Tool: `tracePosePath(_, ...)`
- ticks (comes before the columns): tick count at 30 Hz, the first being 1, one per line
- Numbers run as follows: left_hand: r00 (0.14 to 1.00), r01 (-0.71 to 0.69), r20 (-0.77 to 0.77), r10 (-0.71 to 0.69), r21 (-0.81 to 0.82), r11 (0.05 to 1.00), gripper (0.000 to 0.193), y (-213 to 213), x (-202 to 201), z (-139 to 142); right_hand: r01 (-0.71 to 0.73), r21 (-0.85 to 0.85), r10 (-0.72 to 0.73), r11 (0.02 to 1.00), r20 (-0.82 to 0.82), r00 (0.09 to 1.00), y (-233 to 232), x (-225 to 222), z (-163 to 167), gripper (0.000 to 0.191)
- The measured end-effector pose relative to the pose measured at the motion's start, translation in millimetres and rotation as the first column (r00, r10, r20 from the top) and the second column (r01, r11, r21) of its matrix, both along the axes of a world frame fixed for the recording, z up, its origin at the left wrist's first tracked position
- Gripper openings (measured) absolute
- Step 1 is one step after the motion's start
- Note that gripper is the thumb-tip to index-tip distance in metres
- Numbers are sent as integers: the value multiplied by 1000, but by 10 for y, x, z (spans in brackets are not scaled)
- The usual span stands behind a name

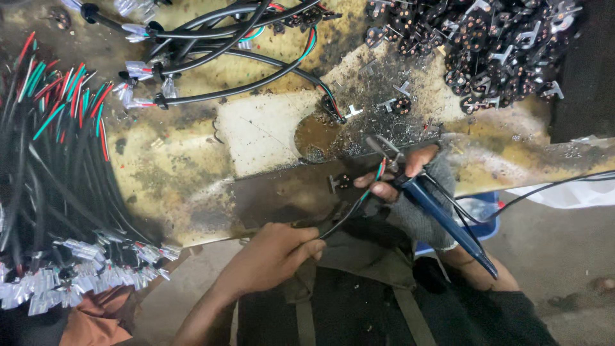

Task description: The person uses a soldering iron to attach small metal connectors to the ends of multi-colored wires. They repeatedly pick up a wire, apply solder to the connector, and place the finished unit on the work surface.

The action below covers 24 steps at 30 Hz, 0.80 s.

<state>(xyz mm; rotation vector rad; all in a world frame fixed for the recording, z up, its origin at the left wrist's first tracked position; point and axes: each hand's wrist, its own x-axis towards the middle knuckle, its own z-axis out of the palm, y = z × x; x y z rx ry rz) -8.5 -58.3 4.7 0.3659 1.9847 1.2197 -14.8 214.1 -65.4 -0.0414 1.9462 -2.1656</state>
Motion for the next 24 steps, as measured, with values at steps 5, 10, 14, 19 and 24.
tracePosePath(5,981,-166,-101,164,-18,986,30,252,-99,89,-119,89,120,989,-11,993,-127,-11,-40,55)
tracePosePath(10,832,-537,259,490,156,829,24,584,40,-236,45,66,-48,997,48,998,-71,-101,118,56)
tracePosePath(14,748,-657,337,571,260,708,22,565,194,-341,-1,152,-11,988,74,997,-67,-111,104,58)
tracePosePath(19,702,-667,-170,692,184,722,25,576,327,-360,-46,41,45,998,23,999,-4,-22,-106,50)
tracePosePath(24,727,-648,508,462,284,707,40,501,238,-456,-205,-82,203,975,-24,979,21,-119,-336,43)
